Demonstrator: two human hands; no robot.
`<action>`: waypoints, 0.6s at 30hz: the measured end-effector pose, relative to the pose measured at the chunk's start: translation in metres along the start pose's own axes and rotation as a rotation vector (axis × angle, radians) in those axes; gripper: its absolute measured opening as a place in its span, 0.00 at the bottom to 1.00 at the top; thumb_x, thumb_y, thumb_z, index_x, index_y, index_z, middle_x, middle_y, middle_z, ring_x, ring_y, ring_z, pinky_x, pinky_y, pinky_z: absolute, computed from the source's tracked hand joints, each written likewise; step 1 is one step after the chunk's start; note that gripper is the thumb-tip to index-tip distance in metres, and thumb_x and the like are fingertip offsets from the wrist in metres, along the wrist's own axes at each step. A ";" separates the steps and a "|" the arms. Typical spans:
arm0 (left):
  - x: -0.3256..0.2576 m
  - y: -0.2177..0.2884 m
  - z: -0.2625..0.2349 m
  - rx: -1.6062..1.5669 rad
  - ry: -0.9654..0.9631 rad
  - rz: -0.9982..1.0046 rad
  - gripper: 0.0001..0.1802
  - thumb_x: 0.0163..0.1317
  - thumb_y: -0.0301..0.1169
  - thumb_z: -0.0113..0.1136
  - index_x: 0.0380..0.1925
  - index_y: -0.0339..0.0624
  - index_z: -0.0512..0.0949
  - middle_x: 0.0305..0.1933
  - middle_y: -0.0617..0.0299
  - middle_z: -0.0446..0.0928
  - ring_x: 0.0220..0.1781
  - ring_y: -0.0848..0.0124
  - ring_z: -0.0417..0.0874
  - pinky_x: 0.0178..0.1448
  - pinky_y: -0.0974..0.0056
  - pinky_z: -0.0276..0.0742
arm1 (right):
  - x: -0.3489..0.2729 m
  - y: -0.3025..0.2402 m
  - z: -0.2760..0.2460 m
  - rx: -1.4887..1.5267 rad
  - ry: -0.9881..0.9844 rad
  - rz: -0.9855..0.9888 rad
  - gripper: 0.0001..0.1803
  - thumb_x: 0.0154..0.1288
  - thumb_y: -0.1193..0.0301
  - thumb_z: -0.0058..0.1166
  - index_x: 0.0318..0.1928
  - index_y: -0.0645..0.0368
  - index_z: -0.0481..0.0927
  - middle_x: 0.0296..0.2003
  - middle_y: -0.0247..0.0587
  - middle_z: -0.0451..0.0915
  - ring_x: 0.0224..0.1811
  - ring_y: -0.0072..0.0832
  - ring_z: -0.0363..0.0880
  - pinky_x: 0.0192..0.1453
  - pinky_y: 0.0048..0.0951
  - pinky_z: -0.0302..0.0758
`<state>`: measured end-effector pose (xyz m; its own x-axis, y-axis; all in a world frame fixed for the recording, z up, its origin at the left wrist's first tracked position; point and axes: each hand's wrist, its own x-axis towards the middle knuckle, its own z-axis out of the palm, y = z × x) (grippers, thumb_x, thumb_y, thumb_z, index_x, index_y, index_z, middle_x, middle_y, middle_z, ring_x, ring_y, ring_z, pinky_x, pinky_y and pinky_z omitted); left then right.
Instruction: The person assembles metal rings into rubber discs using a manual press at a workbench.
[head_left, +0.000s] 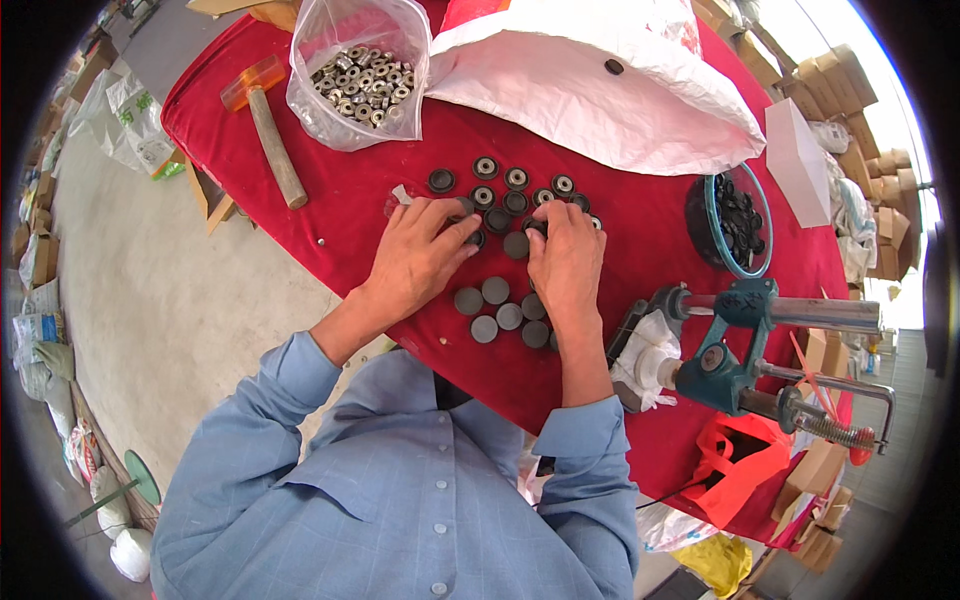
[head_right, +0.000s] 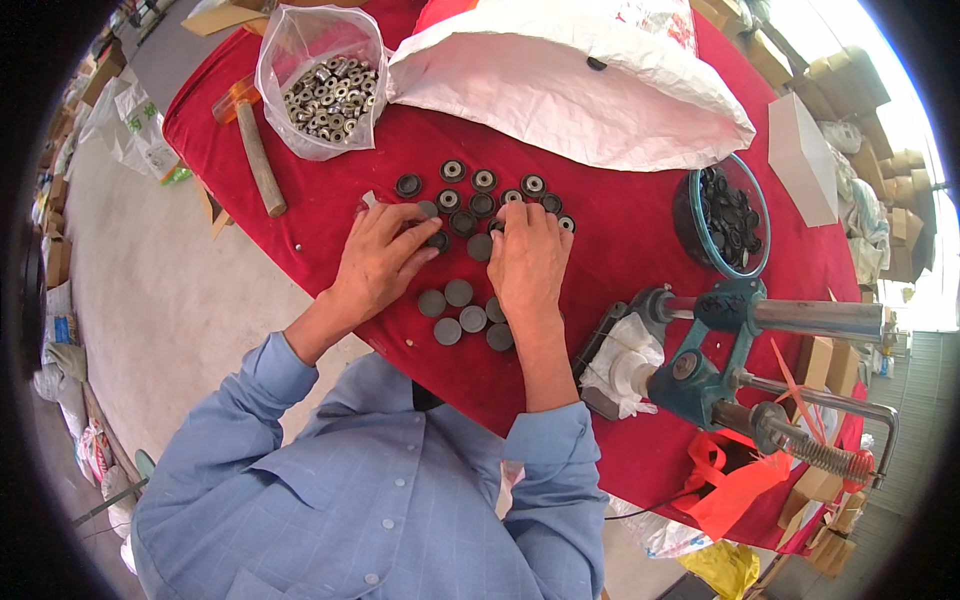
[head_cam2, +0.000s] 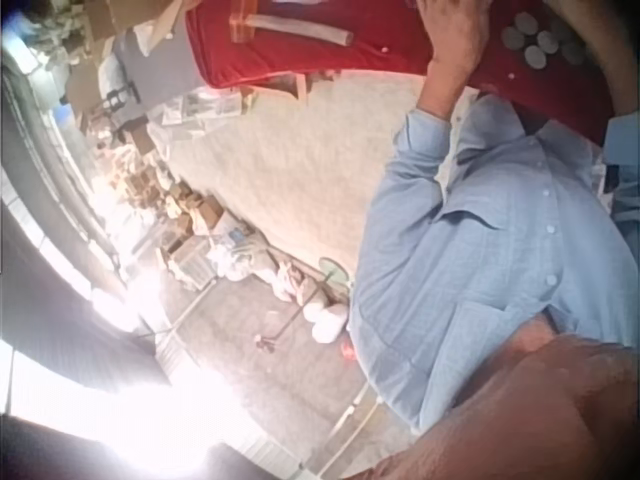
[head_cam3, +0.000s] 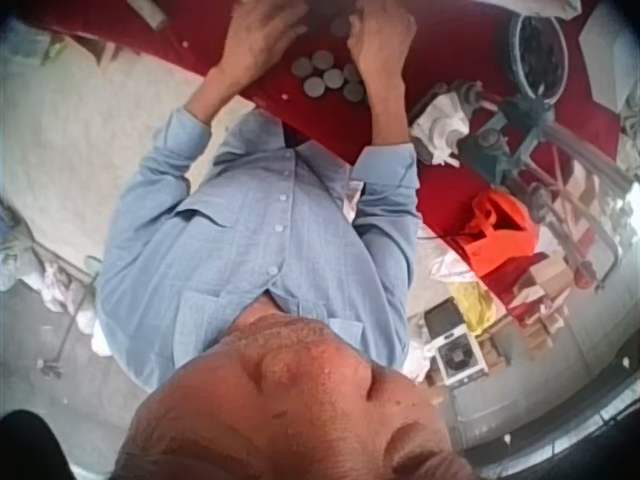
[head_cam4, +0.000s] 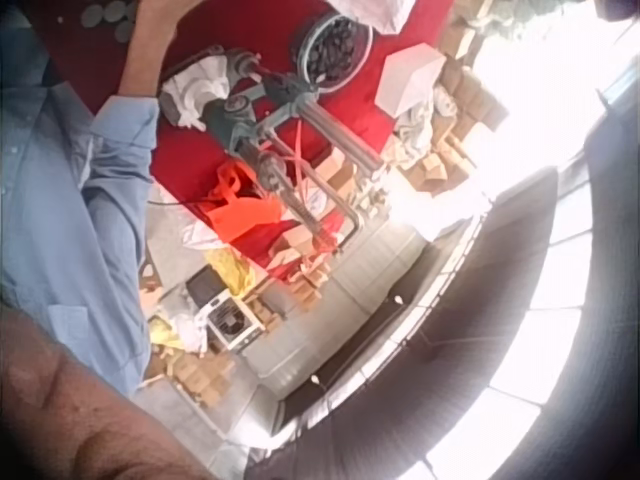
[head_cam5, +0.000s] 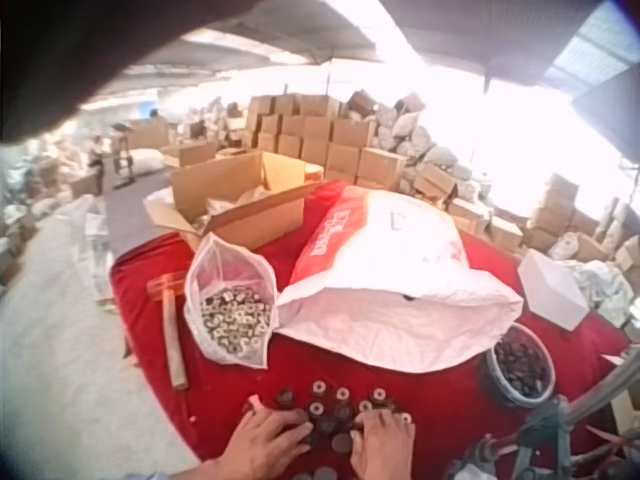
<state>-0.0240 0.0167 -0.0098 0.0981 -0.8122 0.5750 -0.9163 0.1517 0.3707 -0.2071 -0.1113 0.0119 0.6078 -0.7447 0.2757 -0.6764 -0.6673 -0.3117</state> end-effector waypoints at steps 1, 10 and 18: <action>0.001 0.002 0.003 -0.019 -0.050 0.012 0.22 0.58 0.30 0.75 0.54 0.43 0.84 0.54 0.58 0.79 0.51 0.57 0.80 0.53 0.52 0.77 | -0.001 0.006 0.003 0.124 0.034 0.014 0.15 0.61 0.77 0.70 0.49 0.58 0.84 0.43 0.43 0.83 0.47 0.42 0.84 0.52 0.46 0.77; 0.005 0.000 0.011 -0.124 -0.169 -0.022 0.20 0.55 0.28 0.76 0.48 0.40 0.83 0.55 0.53 0.76 0.53 0.52 0.79 0.56 0.50 0.78 | 0.002 0.044 -0.016 0.295 0.332 0.088 0.13 0.61 0.83 0.68 0.47 0.60 0.87 0.42 0.46 0.83 0.42 0.45 0.87 0.46 0.40 0.84; 0.002 0.002 0.012 -0.315 -0.067 -0.108 0.16 0.57 0.25 0.77 0.44 0.40 0.82 0.45 0.56 0.80 0.40 0.56 0.84 0.42 0.55 0.83 | -0.003 0.039 0.008 0.216 0.285 -0.003 0.14 0.61 0.84 0.67 0.47 0.61 0.88 0.46 0.46 0.86 0.46 0.45 0.88 0.51 0.39 0.86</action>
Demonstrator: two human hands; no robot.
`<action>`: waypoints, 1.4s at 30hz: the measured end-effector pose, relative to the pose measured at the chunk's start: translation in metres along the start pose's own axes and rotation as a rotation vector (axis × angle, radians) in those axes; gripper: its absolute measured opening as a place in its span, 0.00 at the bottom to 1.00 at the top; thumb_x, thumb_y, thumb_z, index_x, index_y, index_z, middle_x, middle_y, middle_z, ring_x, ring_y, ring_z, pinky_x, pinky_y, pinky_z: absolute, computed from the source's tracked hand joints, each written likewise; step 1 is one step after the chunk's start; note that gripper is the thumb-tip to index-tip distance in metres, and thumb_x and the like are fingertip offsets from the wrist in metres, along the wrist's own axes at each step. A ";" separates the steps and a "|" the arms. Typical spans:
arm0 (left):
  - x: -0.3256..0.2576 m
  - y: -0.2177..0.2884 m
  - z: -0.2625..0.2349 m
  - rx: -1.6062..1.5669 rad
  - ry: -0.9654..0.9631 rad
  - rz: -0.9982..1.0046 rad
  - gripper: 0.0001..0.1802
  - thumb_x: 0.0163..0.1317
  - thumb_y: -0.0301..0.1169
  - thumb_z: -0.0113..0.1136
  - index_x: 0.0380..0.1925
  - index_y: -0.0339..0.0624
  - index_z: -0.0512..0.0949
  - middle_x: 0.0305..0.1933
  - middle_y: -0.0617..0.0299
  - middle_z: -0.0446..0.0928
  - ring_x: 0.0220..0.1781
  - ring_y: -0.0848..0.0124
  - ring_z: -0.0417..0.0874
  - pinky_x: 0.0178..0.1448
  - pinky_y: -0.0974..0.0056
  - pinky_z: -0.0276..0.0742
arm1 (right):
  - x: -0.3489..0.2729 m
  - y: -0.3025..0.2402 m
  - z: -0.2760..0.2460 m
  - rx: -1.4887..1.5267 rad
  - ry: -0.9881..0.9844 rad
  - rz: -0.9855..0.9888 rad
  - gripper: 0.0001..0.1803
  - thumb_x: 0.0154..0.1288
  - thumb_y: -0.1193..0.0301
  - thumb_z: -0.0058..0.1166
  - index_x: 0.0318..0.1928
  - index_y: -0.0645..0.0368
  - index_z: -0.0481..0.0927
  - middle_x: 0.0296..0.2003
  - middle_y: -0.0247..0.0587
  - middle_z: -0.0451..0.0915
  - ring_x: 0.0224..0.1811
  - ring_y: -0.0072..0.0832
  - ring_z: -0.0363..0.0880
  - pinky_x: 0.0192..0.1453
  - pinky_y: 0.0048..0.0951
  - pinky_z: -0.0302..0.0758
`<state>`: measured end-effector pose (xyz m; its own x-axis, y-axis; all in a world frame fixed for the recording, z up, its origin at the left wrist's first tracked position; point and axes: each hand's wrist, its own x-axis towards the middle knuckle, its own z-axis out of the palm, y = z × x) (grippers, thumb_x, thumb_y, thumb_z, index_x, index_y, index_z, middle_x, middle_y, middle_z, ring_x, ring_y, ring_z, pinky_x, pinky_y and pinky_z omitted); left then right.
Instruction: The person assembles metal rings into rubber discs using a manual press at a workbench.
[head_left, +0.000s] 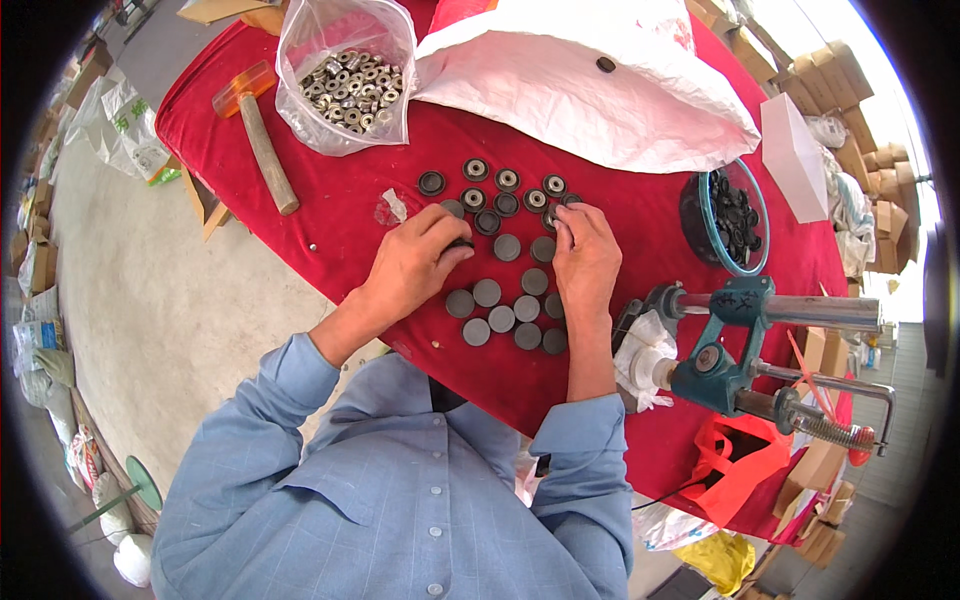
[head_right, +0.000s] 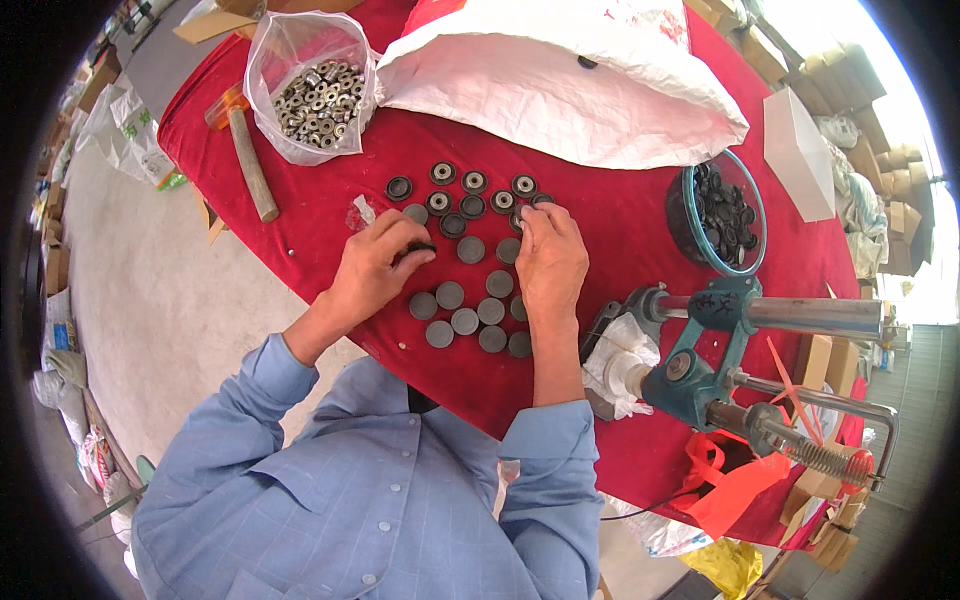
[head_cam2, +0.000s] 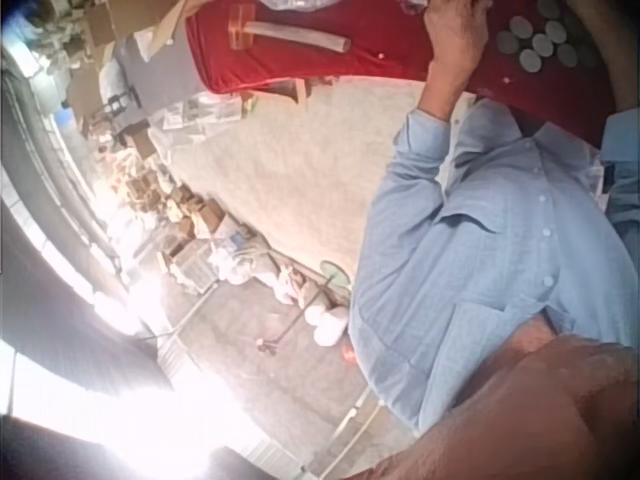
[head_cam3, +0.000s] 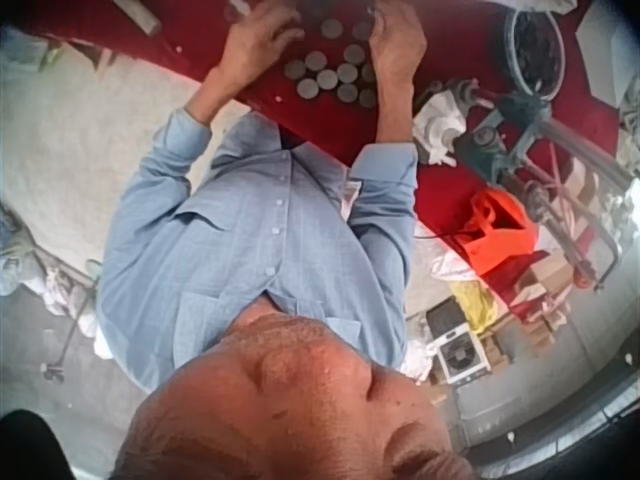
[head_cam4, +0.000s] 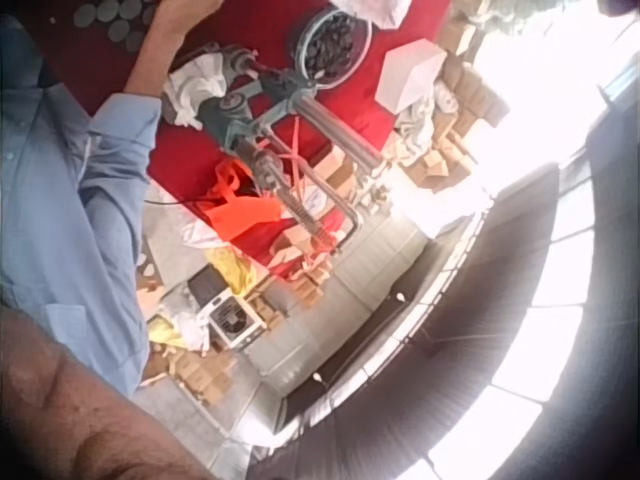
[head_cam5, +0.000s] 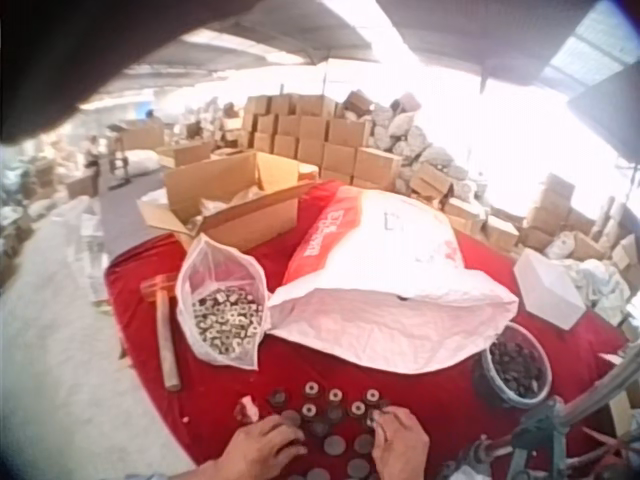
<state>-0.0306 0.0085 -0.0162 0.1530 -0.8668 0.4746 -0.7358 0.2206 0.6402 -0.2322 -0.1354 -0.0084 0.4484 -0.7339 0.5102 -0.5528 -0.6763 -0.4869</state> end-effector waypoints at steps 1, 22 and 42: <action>0.002 0.000 -0.002 -0.020 0.036 -0.048 0.16 0.57 0.24 0.78 0.45 0.41 0.83 0.43 0.57 0.80 0.37 0.59 0.84 0.40 0.57 0.82 | -0.001 0.000 0.000 0.001 0.000 0.001 0.14 0.61 0.84 0.67 0.47 0.61 0.88 0.46 0.46 0.86 0.46 0.45 0.88 0.51 0.39 0.86; 0.025 -0.009 0.020 0.287 0.002 0.233 0.15 0.58 0.23 0.70 0.47 0.40 0.88 0.48 0.57 0.83 0.49 0.57 0.84 0.51 0.53 0.81 | -0.010 -0.019 -0.009 -0.192 -0.024 -0.038 0.18 0.65 0.80 0.61 0.55 0.58 0.88 0.52 0.41 0.83 0.52 0.44 0.84 0.57 0.46 0.80; 0.045 -0.020 -0.011 -0.230 0.163 -0.282 0.19 0.55 0.18 0.77 0.48 0.41 0.88 0.52 0.60 0.85 0.52 0.68 0.85 0.55 0.63 0.82 | 0.019 -0.034 0.020 -0.146 -0.179 -0.181 0.15 0.61 0.75 0.68 0.50 0.57 0.88 0.47 0.37 0.83 0.52 0.40 0.78 0.58 0.45 0.71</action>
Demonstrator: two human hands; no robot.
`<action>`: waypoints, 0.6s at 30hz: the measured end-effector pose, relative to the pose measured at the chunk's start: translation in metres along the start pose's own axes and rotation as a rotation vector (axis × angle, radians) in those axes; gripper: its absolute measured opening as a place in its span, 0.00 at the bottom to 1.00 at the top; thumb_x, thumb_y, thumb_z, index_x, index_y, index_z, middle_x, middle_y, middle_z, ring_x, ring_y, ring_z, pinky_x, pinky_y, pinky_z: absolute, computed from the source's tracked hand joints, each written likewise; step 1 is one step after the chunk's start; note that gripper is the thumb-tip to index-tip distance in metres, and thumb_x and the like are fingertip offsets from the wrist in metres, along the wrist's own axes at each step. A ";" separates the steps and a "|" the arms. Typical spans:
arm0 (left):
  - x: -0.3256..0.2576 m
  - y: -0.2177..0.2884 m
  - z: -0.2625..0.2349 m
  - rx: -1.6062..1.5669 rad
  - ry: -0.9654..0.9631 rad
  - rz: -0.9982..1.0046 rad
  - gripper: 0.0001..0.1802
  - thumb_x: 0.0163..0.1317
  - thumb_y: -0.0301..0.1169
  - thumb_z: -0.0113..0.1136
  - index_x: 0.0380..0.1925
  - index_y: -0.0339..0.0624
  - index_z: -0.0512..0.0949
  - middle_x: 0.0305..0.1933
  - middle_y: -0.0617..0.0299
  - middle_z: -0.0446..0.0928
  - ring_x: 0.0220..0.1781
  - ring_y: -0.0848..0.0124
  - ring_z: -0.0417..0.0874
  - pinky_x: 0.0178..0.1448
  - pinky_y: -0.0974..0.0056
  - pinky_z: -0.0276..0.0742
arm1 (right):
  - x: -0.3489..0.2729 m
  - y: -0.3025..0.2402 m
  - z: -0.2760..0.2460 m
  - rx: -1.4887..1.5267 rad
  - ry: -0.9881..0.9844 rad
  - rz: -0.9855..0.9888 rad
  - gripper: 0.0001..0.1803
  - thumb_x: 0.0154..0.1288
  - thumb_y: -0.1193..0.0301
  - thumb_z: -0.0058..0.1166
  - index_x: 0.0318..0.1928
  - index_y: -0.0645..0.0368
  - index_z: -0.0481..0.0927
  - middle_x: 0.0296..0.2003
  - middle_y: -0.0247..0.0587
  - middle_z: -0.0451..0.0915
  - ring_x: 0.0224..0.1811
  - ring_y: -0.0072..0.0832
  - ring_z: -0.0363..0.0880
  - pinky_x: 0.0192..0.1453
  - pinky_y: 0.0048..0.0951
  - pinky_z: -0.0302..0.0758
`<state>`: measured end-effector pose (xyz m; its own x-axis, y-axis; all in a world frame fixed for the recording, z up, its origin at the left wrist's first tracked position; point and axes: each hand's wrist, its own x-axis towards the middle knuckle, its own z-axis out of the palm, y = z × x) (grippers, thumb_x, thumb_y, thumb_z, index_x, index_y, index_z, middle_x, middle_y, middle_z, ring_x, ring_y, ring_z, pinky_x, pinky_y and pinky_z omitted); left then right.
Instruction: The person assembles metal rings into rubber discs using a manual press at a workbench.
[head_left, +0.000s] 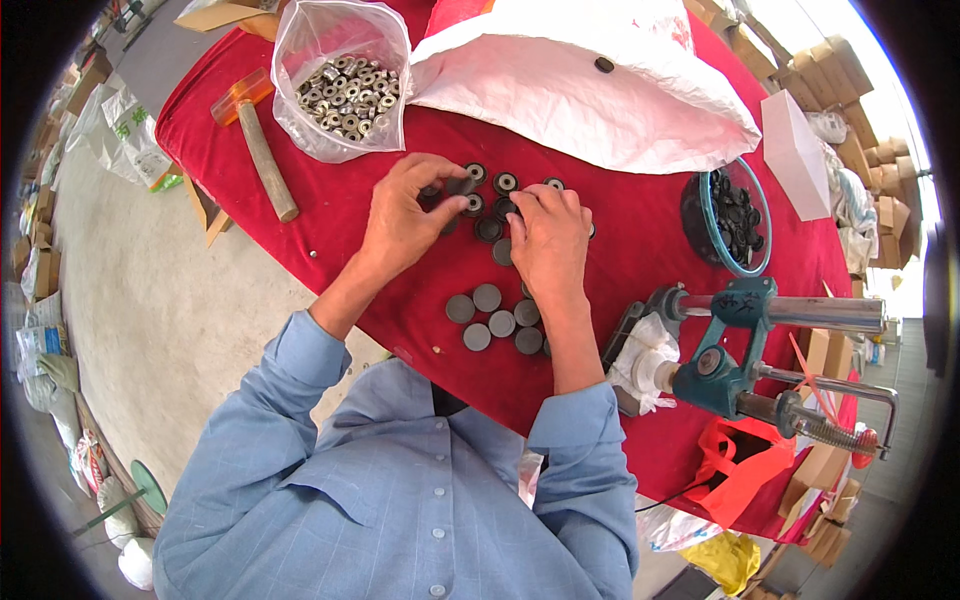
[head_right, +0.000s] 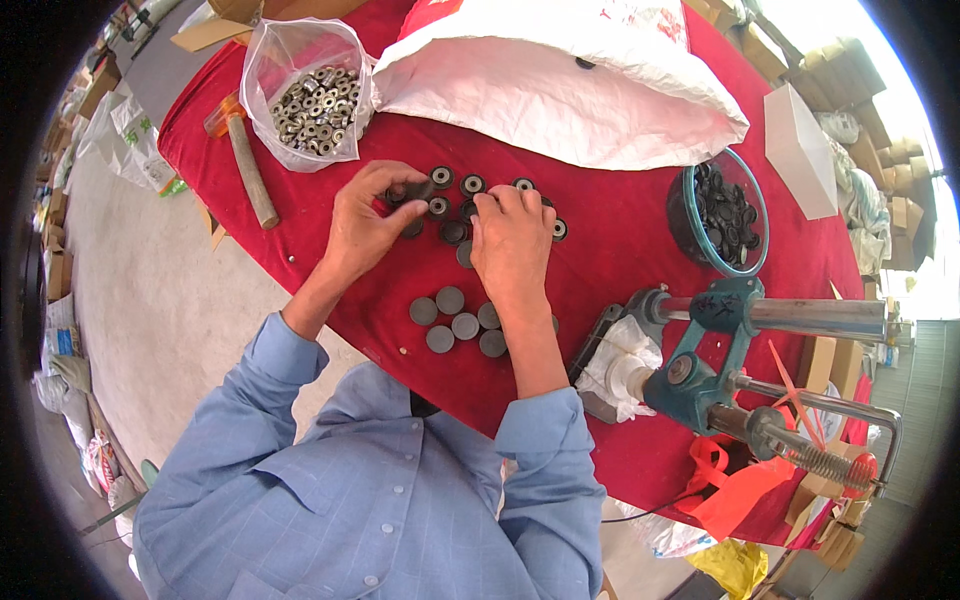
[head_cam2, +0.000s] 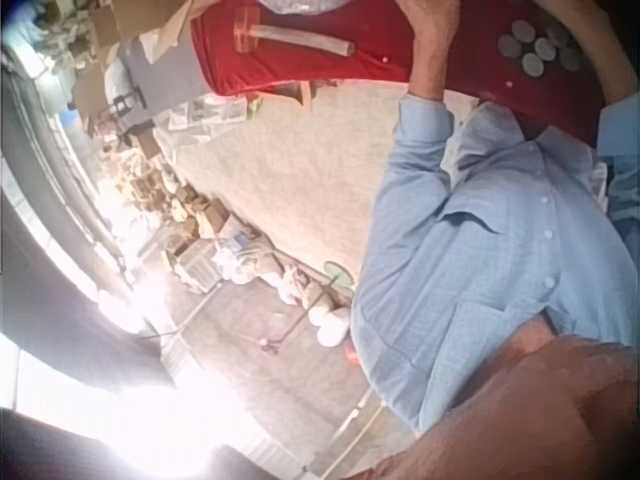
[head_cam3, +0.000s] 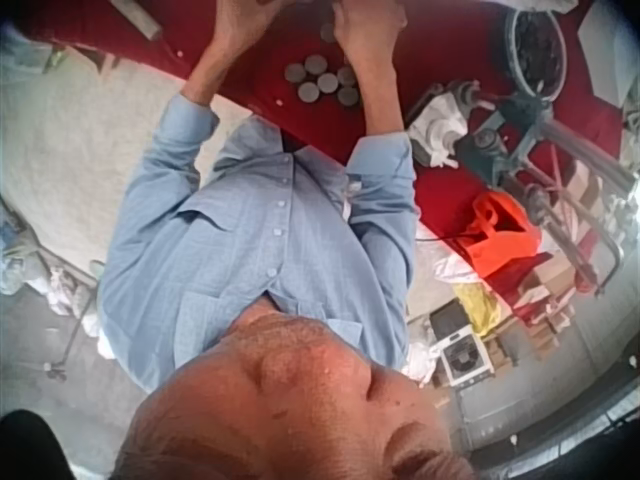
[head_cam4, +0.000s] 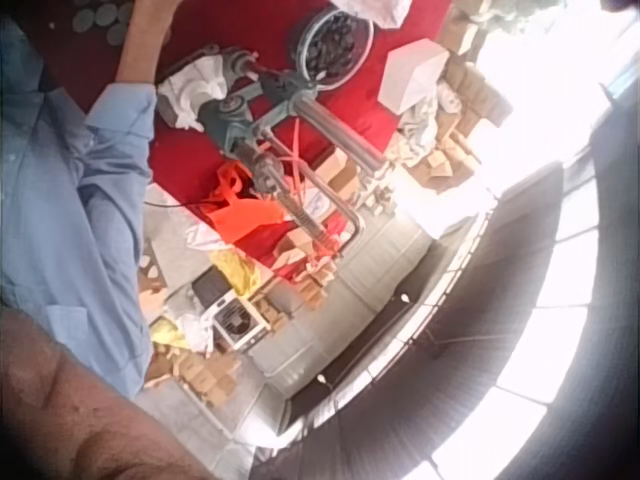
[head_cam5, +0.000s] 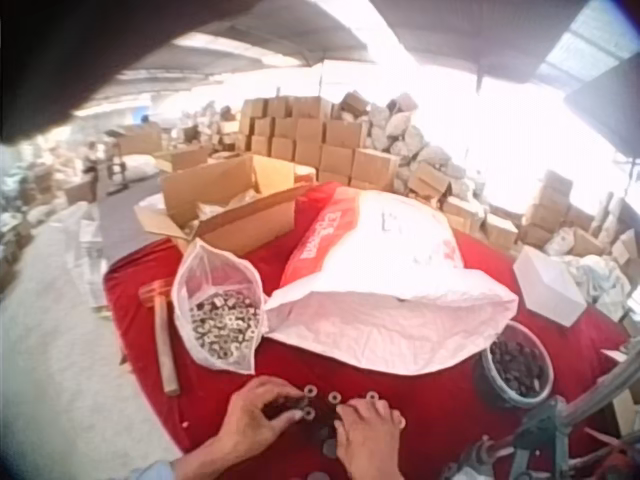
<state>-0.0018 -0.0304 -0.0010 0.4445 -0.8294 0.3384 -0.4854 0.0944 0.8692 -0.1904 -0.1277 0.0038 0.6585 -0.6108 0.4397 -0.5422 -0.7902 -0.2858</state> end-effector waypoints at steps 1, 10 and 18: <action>0.001 -0.003 -0.001 0.041 0.003 0.059 0.19 0.55 0.19 0.77 0.48 0.41 0.88 0.52 0.58 0.85 0.52 0.66 0.86 0.55 0.61 0.83 | 0.000 0.000 0.001 0.000 -0.001 0.001 0.15 0.61 0.75 0.68 0.50 0.57 0.88 0.47 0.37 0.83 0.52 0.40 0.78 0.58 0.45 0.71; -0.004 -0.022 0.013 0.325 -0.094 0.388 0.12 0.57 0.23 0.74 0.43 0.38 0.89 0.49 0.53 0.84 0.53 0.54 0.84 0.56 0.51 0.81 | 0.004 -0.004 0.005 0.017 -0.086 -0.028 0.16 0.60 0.77 0.70 0.49 0.55 0.85 0.46 0.36 0.85 0.52 0.40 0.78 0.56 0.45 0.71; -0.020 -0.008 0.008 0.459 -0.210 0.475 0.18 0.60 0.26 0.71 0.50 0.34 0.86 0.56 0.53 0.82 0.57 0.54 0.83 0.63 0.51 0.79 | 0.004 -0.008 0.008 0.127 -0.024 0.092 0.17 0.60 0.78 0.69 0.50 0.56 0.85 0.48 0.44 0.83 0.52 0.47 0.81 0.57 0.49 0.75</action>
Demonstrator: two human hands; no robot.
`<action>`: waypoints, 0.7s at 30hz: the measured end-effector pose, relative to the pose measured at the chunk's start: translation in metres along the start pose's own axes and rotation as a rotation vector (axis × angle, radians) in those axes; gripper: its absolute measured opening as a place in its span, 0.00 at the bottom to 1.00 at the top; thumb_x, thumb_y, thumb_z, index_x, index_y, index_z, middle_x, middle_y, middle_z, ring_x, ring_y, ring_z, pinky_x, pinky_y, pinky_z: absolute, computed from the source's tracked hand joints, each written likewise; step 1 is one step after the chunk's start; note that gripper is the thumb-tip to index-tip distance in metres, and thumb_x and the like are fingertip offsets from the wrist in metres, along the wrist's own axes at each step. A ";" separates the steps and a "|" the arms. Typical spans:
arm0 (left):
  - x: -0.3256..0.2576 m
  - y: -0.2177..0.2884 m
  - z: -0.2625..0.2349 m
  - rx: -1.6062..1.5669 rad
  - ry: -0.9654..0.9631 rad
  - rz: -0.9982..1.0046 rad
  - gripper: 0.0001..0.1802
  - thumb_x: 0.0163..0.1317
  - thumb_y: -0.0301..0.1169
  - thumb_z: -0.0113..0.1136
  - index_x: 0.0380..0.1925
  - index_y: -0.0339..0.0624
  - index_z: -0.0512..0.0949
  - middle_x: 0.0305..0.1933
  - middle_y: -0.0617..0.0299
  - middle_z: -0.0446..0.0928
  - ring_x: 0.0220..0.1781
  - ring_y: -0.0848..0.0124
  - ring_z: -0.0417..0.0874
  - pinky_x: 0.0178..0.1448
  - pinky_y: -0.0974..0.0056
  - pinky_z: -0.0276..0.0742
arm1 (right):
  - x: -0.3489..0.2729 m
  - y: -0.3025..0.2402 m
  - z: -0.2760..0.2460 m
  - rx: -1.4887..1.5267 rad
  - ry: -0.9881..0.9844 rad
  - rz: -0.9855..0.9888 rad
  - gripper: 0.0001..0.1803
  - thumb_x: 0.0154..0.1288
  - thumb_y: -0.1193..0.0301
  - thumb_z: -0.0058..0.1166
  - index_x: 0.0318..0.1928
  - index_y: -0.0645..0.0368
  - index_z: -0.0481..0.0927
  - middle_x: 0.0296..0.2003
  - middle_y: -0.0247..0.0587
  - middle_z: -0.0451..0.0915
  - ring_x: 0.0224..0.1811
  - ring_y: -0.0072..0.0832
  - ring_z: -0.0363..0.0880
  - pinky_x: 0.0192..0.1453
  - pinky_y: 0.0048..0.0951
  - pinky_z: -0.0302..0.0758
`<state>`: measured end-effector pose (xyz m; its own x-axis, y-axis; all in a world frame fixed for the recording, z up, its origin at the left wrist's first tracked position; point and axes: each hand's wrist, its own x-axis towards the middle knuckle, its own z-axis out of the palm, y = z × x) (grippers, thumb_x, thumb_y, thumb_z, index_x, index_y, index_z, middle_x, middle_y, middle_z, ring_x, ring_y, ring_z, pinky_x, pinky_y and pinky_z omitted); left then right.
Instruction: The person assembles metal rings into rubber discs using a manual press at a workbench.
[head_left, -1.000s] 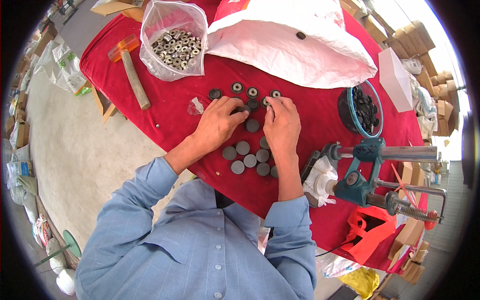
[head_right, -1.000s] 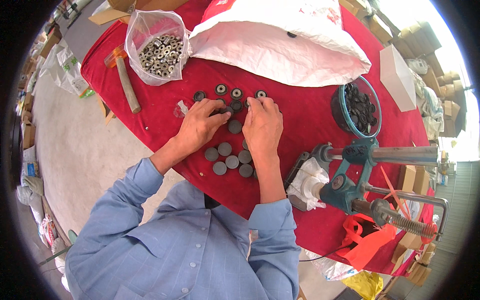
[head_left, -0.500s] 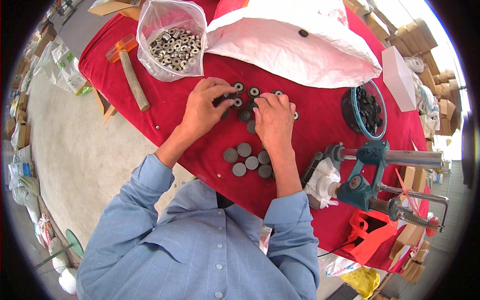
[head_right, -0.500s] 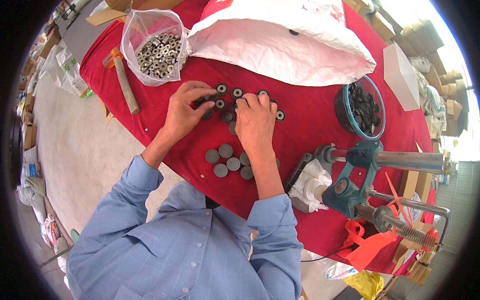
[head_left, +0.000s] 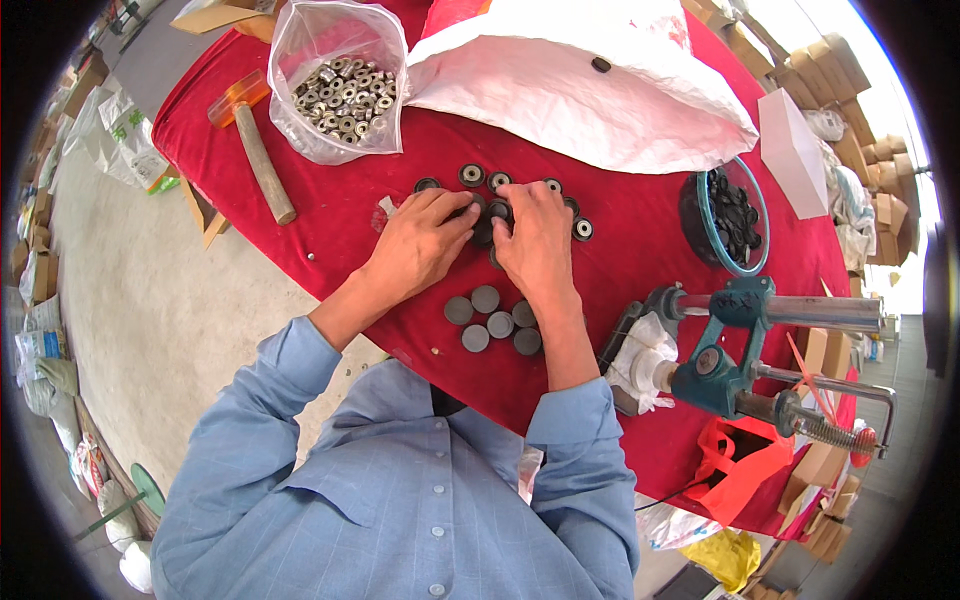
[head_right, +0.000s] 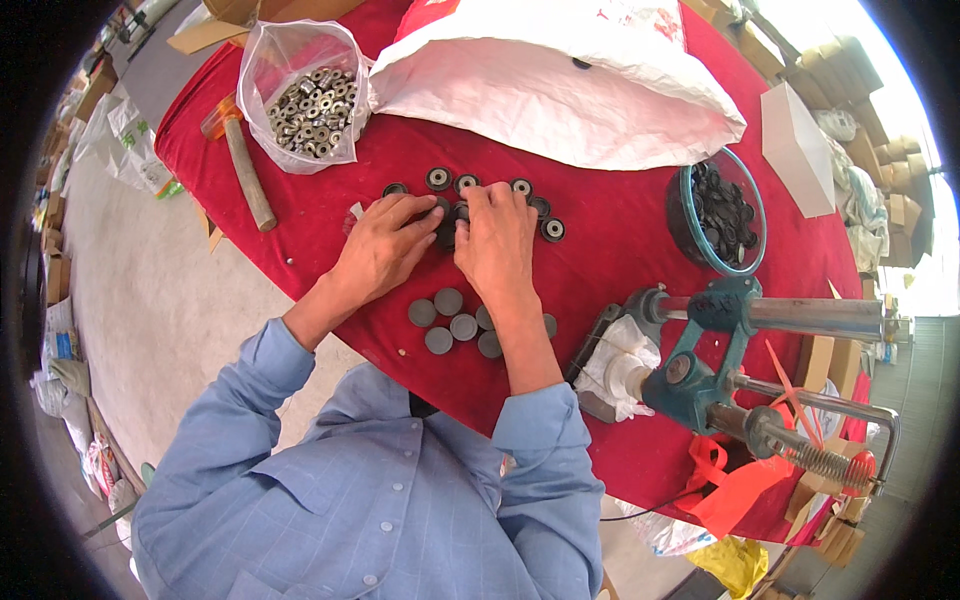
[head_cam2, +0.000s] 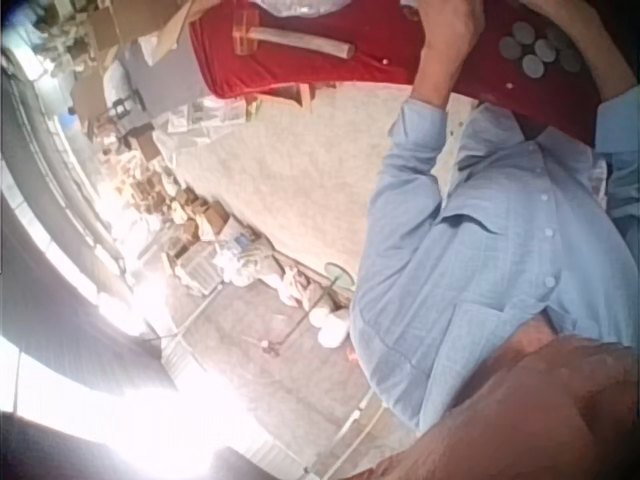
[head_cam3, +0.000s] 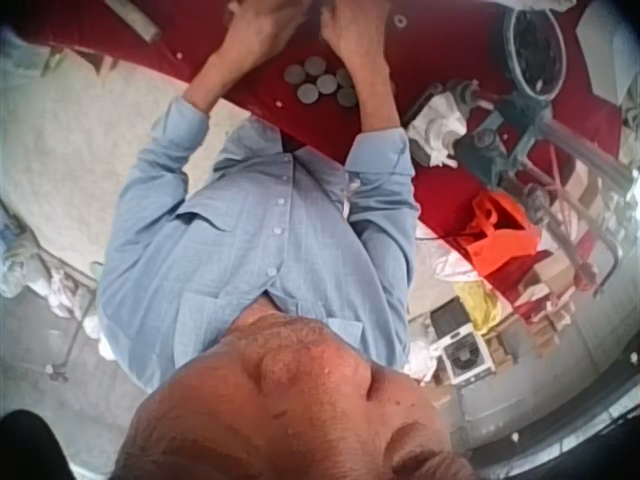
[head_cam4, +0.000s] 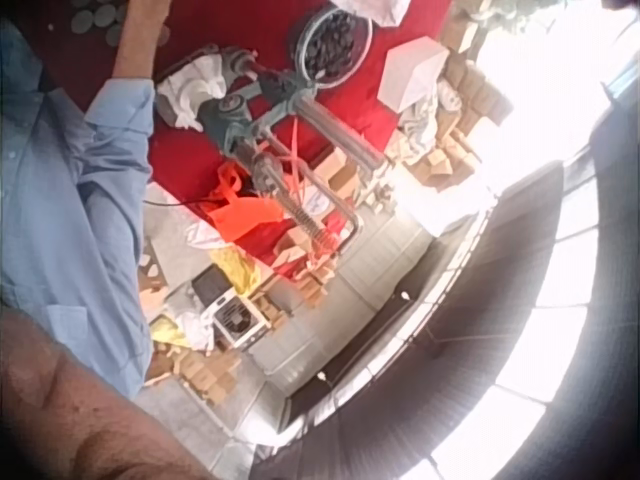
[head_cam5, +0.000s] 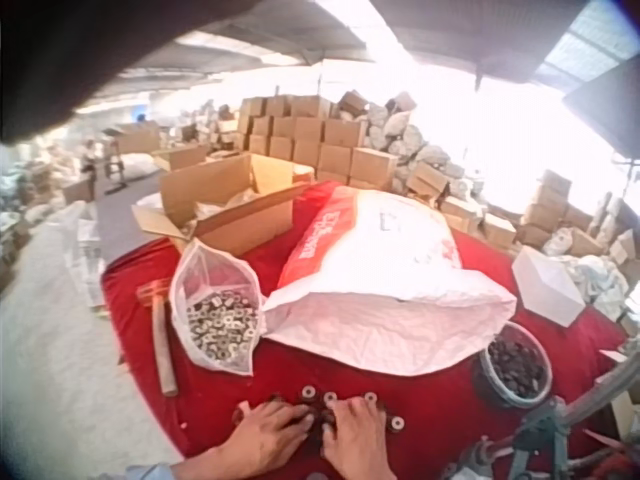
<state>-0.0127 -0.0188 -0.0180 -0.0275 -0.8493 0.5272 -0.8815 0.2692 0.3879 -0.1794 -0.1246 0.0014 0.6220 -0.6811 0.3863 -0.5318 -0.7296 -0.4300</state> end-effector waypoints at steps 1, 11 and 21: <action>-0.002 0.000 -0.001 0.026 -0.002 0.011 0.20 0.60 0.25 0.71 0.53 0.35 0.85 0.58 0.52 0.82 0.59 0.53 0.83 0.64 0.50 0.79 | -0.001 0.000 0.000 -0.004 0.001 0.002 0.17 0.60 0.78 0.69 0.50 0.56 0.85 0.48 0.44 0.83 0.52 0.47 0.81 0.57 0.49 0.75; -0.013 0.002 0.002 0.211 -0.068 0.060 0.26 0.63 0.26 0.68 0.62 0.38 0.81 0.66 0.54 0.79 0.65 0.55 0.81 0.68 0.48 0.77 | -0.019 0.052 -0.051 0.072 0.272 0.284 0.13 0.58 0.81 0.70 0.44 0.59 0.84 0.40 0.47 0.84 0.40 0.49 0.87 0.43 0.47 0.82; -0.009 0.000 -0.005 -0.022 0.137 -0.090 0.23 0.66 0.29 0.68 0.61 0.38 0.81 0.63 0.51 0.79 0.61 0.52 0.80 0.63 0.48 0.77 | -0.041 0.062 -0.037 -0.106 0.263 0.158 0.12 0.63 0.82 0.65 0.47 0.61 0.83 0.46 0.48 0.85 0.45 0.49 0.88 0.48 0.46 0.84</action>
<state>-0.0097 -0.0090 -0.0188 0.1172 -0.8011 0.5869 -0.8669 0.2058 0.4540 -0.2592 -0.1438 -0.0111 0.3645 -0.7690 0.5252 -0.6754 -0.6066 -0.4195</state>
